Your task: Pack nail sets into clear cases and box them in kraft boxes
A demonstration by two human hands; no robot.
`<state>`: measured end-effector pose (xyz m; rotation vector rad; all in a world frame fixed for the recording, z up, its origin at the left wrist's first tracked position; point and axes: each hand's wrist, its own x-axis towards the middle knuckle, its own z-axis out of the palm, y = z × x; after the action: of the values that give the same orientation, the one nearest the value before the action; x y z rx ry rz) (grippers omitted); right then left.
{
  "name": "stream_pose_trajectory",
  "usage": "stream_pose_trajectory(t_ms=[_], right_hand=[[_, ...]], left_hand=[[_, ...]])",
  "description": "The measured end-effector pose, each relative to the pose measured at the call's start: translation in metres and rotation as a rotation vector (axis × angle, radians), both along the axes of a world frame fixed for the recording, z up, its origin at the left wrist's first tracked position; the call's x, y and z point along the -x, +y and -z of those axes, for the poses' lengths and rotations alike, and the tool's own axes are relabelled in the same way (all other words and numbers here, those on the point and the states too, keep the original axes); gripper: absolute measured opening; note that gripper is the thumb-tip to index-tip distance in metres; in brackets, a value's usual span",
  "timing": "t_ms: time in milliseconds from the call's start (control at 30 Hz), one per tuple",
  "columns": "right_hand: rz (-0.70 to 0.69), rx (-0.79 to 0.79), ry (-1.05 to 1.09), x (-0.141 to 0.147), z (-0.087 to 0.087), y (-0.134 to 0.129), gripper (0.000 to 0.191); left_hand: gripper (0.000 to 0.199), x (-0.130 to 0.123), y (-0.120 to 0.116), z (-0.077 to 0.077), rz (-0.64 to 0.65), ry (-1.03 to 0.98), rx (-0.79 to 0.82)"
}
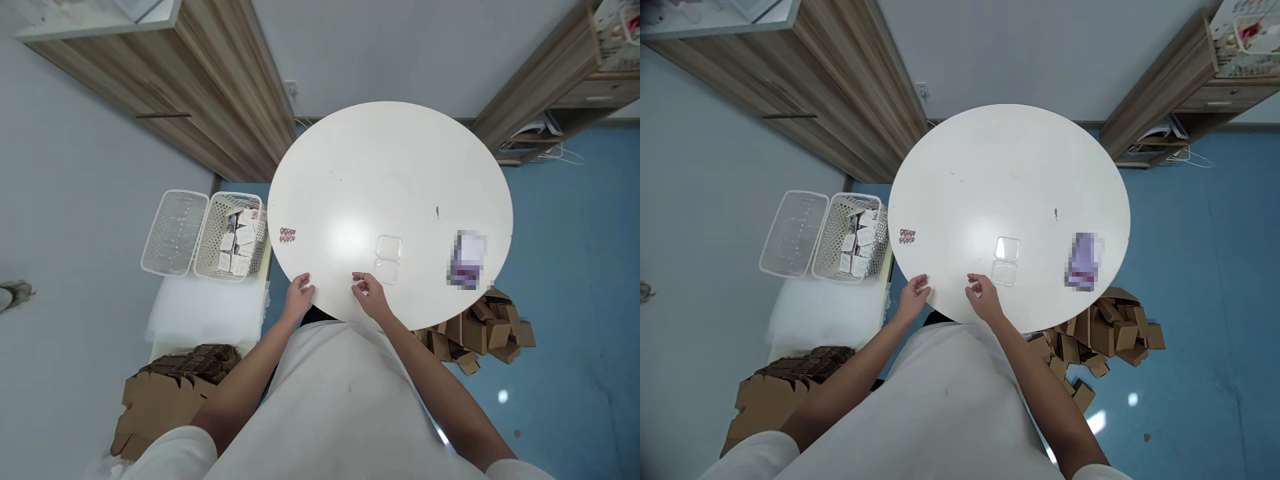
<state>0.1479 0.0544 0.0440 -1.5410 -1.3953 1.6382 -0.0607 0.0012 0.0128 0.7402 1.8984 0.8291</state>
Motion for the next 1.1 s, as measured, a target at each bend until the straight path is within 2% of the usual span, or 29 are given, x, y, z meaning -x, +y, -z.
stream_pose_trajectory(t_ms=[200,400,567,700,900,1100], right_hand=[[-0.046,0.238,0.015,0.066,0.005,0.021,0.034],[0.037,0.287,0.065,0.126,0.006,0.036,0.035],[0.061,0.263,0.114,0.157,0.008,0.050,0.045],[0.069,0.268,0.156,0.175,0.009,0.059,0.052],[0.122,0.309,0.191,0.188,0.011,0.059,0.057],[0.181,0.347,0.162,0.195,0.020,0.060,0.066]], left_hand=[[0.038,0.064,0.028,0.005,-0.100,-0.036,-0.054],[0.042,0.101,0.059,0.000,-0.063,-0.096,-0.061],[0.049,0.113,0.078,-0.006,-0.022,-0.154,-0.071],[0.052,0.117,0.085,-0.003,0.000,-0.175,-0.069],[0.054,0.119,0.085,0.007,0.061,-0.207,-0.063],[0.057,0.123,0.087,0.004,0.057,-0.276,-0.024]])
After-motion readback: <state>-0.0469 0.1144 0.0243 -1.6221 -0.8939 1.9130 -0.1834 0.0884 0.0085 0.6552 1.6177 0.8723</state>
